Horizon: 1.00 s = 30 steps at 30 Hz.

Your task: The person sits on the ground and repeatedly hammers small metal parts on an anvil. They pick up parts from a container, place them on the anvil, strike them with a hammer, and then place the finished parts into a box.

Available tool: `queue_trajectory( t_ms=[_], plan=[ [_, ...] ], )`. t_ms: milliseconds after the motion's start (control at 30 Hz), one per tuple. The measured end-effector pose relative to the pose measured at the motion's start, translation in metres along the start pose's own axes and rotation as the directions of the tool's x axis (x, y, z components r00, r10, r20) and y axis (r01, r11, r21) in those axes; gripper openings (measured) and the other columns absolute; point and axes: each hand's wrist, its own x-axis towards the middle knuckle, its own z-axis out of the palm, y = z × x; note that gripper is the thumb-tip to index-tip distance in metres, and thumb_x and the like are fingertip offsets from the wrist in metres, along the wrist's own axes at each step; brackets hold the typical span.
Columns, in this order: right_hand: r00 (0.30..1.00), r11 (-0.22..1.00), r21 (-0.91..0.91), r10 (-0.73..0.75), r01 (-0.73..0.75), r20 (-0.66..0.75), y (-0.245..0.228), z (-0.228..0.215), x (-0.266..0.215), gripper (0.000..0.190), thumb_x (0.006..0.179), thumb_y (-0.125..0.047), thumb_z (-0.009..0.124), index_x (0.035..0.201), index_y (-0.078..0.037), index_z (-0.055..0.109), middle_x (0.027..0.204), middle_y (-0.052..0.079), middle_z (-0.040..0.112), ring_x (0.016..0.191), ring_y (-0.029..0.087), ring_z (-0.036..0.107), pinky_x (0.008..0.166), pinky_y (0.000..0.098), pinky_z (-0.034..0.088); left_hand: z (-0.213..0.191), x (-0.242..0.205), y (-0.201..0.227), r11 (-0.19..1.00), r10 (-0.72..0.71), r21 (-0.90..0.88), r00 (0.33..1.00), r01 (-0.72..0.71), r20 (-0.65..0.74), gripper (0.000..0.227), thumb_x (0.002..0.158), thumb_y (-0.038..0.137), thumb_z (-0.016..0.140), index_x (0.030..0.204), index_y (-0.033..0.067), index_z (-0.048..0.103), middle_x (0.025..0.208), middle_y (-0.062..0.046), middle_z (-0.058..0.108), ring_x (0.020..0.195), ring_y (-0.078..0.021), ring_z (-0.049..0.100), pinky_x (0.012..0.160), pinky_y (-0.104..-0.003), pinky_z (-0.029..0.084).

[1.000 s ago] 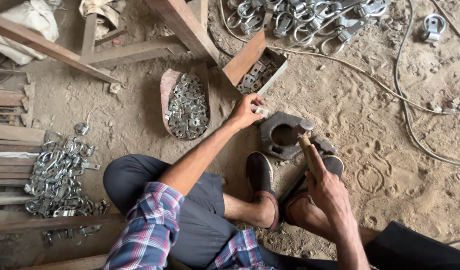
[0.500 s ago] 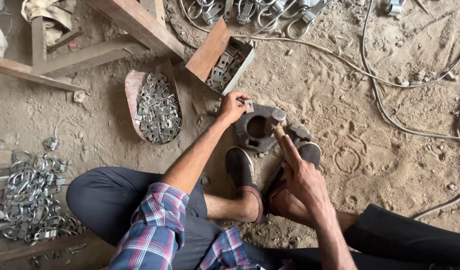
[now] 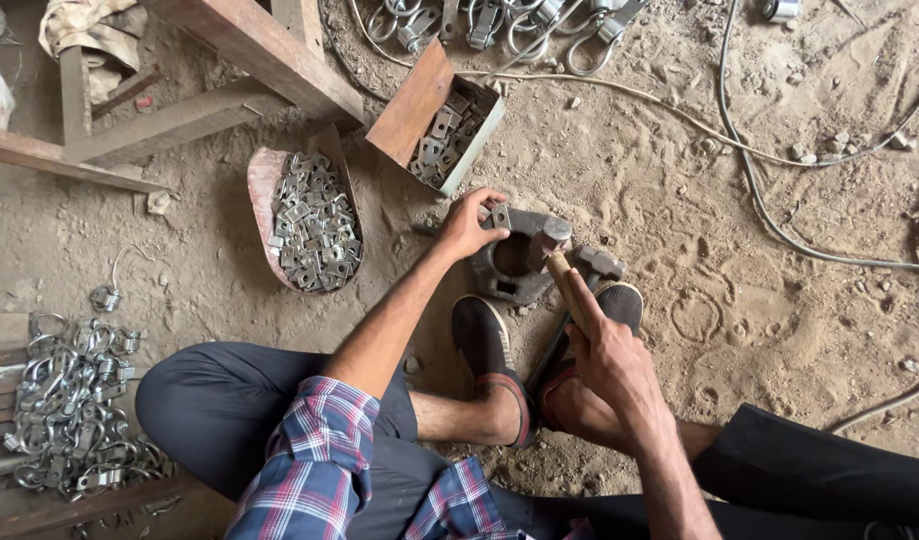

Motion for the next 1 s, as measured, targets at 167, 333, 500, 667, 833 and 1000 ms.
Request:
queue_trajectory(
  t_ms=[167, 333, 500, 667, 833, 1000],
  plan=[
    [0.999, 0.999, -0.015, -0.032, 0.031, -0.027, -0.002, -0.001, 0.0, 0.077, 0.099, -0.029, 0.055, 0.163, -0.039, 0.012, 0.083, 0.024, 0.074, 0.065, 0.043, 0.072, 0.06, 0.0546, 0.061, 0.002, -0.006, 0.019, 0.986, 0.019, 0.165, 1.0, -0.018, -0.003, 0.055, 0.071, 0.011, 0.093, 0.12, 0.0154, 0.07, 0.123, -0.007, 0.063, 0.11, -0.0239, 0.064, 0.098, -0.037, 0.056],
    [1.0, 0.998, -0.066, -0.002, 0.002, -0.003, -0.005, 0.002, 0.001, 0.078, 0.1, -0.03, 0.054, 0.163, -0.039, 0.01, 0.083, 0.022, 0.075, 0.062, 0.039, 0.073, 0.058, 0.0515, 0.062, 0.002, -0.006, 0.028, 0.974, 0.044, 0.22, 0.999, -0.046, 0.018, 0.057, 0.07, 0.011, 0.094, 0.121, 0.0153, 0.07, 0.122, -0.008, 0.062, 0.116, -0.0272, 0.06, 0.104, -0.041, 0.051],
    [0.999, 0.994, -0.102, -0.038, 0.035, -0.02, 0.002, 0.011, 0.002, 0.078, 0.101, -0.03, 0.054, 0.164, -0.037, 0.009, 0.078, 0.018, 0.074, 0.055, 0.033, 0.071, 0.052, 0.0462, 0.061, 0.009, -0.001, 0.009, 0.976, 0.064, 0.206, 0.997, -0.071, 0.042, 0.066, 0.07, 0.012, 0.093, 0.129, 0.0118, 0.064, 0.131, -0.009, 0.063, 0.123, -0.0268, 0.06, 0.109, -0.041, 0.048],
    [1.0, 0.994, -0.109, 0.023, -0.025, -0.018, 0.023, 0.029, 0.012, 0.064, 0.098, -0.03, 0.059, 0.152, -0.018, 0.026, 0.075, 0.016, 0.073, 0.053, 0.032, 0.07, 0.047, 0.0457, 0.058, -0.002, 0.004, -0.006, 0.967, 0.15, 0.191, 0.983, -0.169, 0.109, 0.089, 0.067, 0.014, 0.092, 0.143, 0.0053, 0.047, 0.143, -0.019, 0.05, 0.128, -0.0341, 0.053, 0.108, -0.044, 0.045],
    [0.982, 0.977, -0.179, -0.137, 0.113, -0.13, 0.044, 0.045, 0.02, 0.029, 0.094, -0.03, 0.066, 0.108, -0.01, 0.052, 0.071, 0.016, 0.073, 0.055, 0.033, 0.069, 0.05, 0.0477, 0.053, -0.067, -0.021, 0.047, 0.898, -0.15, 0.433, 0.872, -0.077, 0.465, 0.077, 0.079, 0.015, 0.087, 0.146, 0.0121, 0.05, 0.145, -0.013, 0.051, 0.129, -0.0313, 0.057, 0.11, -0.043, 0.047],
    [0.987, 0.988, -0.124, -0.106, 0.091, -0.123, 0.044, 0.05, 0.022, 0.032, 0.089, -0.024, 0.066, 0.113, -0.007, 0.053, 0.071, 0.016, 0.071, 0.052, 0.033, 0.07, 0.047, 0.0453, 0.056, -0.142, -0.1, 0.122, 0.827, -0.185, 0.536, 0.816, -0.171, 0.547, 0.071, 0.083, 0.015, 0.081, 0.148, 0.0155, 0.05, 0.14, -0.01, 0.057, 0.129, -0.0301, 0.058, 0.109, -0.041, 0.048]
  ],
)
